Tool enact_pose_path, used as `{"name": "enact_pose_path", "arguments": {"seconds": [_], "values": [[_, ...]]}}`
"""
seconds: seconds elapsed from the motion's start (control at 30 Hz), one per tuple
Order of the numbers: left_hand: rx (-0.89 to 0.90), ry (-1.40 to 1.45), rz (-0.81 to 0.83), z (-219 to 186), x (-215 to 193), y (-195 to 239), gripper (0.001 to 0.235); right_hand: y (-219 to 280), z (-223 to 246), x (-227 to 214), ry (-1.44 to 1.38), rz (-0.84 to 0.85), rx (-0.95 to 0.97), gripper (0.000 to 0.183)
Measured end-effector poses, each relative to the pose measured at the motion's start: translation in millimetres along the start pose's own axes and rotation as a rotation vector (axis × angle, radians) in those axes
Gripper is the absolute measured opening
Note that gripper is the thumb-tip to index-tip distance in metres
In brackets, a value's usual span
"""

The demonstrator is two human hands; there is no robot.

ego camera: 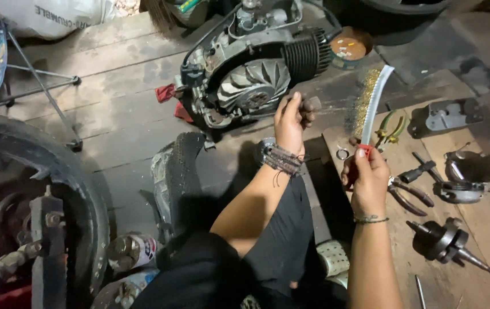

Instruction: Cleaning a motorcycle crankshaft with a wire brush and using pliers to adjust components.

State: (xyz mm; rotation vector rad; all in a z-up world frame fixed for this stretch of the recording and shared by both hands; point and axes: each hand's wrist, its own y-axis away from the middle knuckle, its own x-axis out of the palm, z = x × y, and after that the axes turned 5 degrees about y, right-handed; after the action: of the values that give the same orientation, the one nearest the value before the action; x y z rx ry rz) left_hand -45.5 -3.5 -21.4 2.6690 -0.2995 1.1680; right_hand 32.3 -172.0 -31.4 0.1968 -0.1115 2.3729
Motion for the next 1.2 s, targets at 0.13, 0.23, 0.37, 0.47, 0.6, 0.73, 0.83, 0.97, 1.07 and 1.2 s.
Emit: {"name": "enact_pose_path", "arguments": {"seconds": [0.13,0.23,0.37,0.47,0.6,0.73,0.83,0.97,1.07,1.2], "values": [[-0.023,0.020,-0.005,-0.4,4.6,5.6,0.021,-0.1,0.6,-1.5,-0.012,0.011,-0.017,0.019],[-0.047,0.008,0.005,0.7,9.1,9.1,0.022,-1.9,-4.0,-4.7,-0.006,0.008,-0.016,0.017],[-0.076,0.018,0.012,5.3,19.4,17.1,0.023,-5.1,-10.7,-10.8,-0.011,0.008,-0.022,0.018],[-0.084,0.033,0.029,3.4,26.9,31.5,0.024,3.9,-3.1,-10.1,-0.009,0.013,-0.016,0.018],[-0.073,0.042,0.042,-1.7,38.7,43.3,0.024,14.7,13.2,-7.7,0.002,0.013,-0.046,0.021],[-0.085,0.028,0.061,2.7,37.4,43.8,0.025,26.0,21.4,-7.1,-0.039,-0.066,-0.056,0.020],[-0.085,0.032,0.065,-0.9,39.9,52.5,0.026,35.9,33.7,-6.8,-0.047,-0.135,-0.044,0.014],[-0.090,0.010,0.099,-6.3,50.8,78.7,0.024,48.0,54.6,-21.8,0.017,-0.150,-0.043,0.012],[-0.109,-0.040,0.141,-17.0,59.7,90.1,0.025,59.2,82.2,-13.7,0.088,-0.173,-0.029,0.013],[-0.093,0.060,0.171,-15.6,62.5,96.3,0.024,59.7,83.5,-11.9,-0.009,-0.320,0.002,0.008]]}}
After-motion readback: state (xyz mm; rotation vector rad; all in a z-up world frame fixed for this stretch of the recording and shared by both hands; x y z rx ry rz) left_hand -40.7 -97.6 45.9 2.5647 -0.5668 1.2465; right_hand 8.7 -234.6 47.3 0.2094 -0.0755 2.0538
